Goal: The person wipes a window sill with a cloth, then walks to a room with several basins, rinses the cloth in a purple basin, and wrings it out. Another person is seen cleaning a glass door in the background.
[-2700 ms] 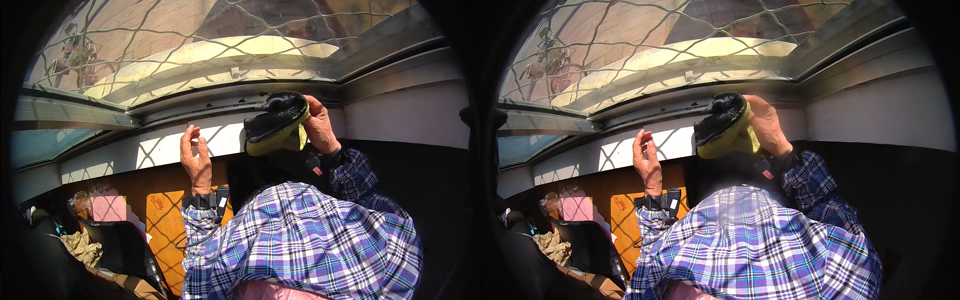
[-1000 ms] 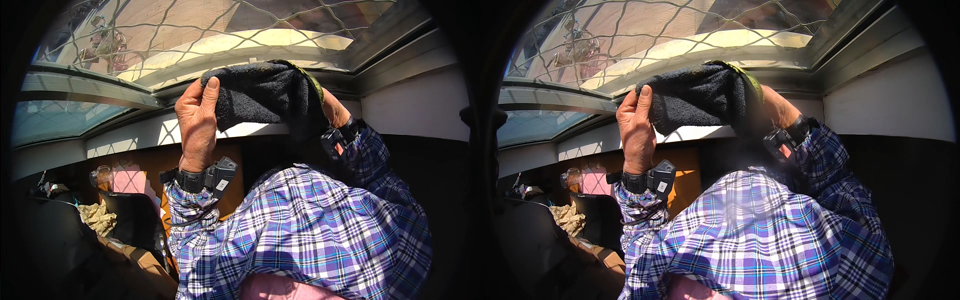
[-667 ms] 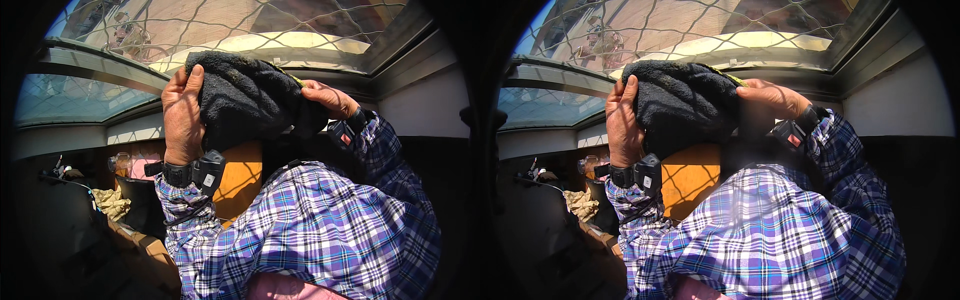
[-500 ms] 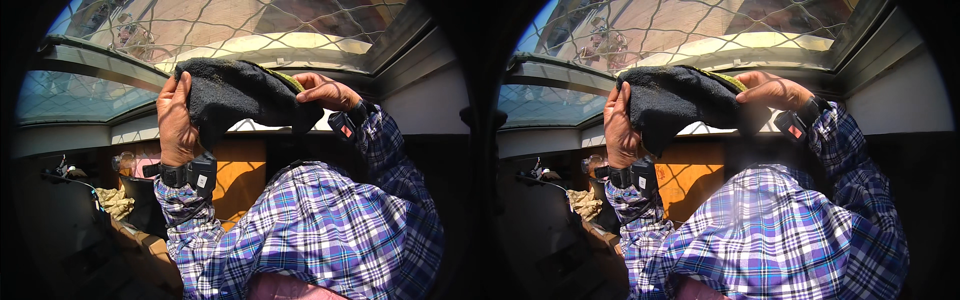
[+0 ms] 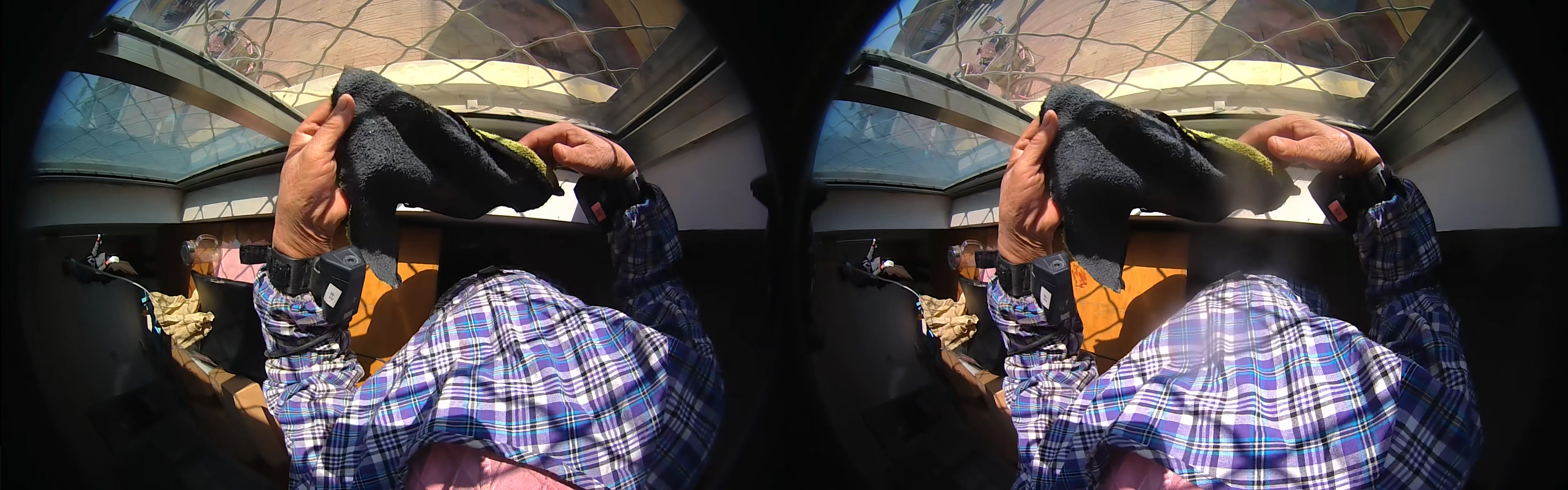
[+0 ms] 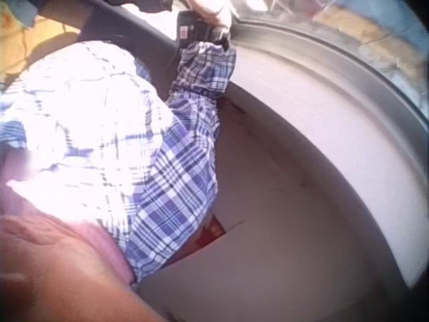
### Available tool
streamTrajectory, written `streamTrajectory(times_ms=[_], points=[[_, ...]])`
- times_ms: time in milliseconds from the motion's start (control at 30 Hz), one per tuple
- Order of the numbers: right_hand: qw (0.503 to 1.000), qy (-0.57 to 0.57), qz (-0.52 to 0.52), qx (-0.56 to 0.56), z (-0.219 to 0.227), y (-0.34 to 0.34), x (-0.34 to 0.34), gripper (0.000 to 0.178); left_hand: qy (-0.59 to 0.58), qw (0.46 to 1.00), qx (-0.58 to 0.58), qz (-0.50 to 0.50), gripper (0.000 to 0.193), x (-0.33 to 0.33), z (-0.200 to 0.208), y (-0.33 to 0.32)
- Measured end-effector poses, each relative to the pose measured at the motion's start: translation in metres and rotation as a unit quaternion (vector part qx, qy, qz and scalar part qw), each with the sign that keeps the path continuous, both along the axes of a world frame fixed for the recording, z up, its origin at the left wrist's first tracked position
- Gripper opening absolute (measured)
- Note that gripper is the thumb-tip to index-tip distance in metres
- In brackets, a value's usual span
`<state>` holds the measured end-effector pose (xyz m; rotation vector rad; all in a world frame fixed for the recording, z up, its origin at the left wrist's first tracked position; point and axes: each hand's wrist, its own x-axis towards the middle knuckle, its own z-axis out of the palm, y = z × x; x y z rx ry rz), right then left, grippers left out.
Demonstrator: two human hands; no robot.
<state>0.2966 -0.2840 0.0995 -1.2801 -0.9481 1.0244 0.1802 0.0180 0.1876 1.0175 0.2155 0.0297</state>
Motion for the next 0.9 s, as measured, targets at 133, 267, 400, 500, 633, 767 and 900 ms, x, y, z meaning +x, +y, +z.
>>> streamTrajectory(times_ms=[133, 267, 400, 500, 633, 767, 900], points=[[0.995, -0.063, -0.064, -0.037, 0.010, 0.028, -0.011, 0.094, -0.043, 0.985, 0.079, -0.150, 0.026, 0.011, 0.005, -0.017], [0.955, -0.143, -0.206, 0.162, 0.025, 0.067, -0.024, 0.101, -0.096, 0.932, 0.255, -0.239, 0.030, 0.023, 0.010, -0.030], [0.941, -0.219, -0.202, 0.163, 0.045, 0.085, -0.021, 0.092, -0.078, 0.908, 0.296, -0.285, 0.030, 0.042, 0.006, -0.032], [0.961, -0.118, -0.247, 0.033, 0.050, 0.083, -0.017, 0.051, -0.072, 0.920, 0.280, -0.265, 0.033, 0.046, -0.003, -0.025], [0.955, -0.046, -0.294, -0.005, 0.034, 0.074, -0.011, 0.032, -0.061, 0.947, 0.255, -0.187, 0.038, 0.051, -0.028, -0.003], [0.912, 0.140, -0.375, 0.095, 0.005, 0.051, -0.002, 0.027, 0.045, 0.941, 0.300, -0.150, 0.057, 0.043, -0.089, 0.019], [0.867, 0.204, -0.440, 0.109, -0.024, 0.008, -0.013, 0.029, 0.123, 0.942, 0.284, -0.128, 0.067, 0.029, -0.161, 0.020]])
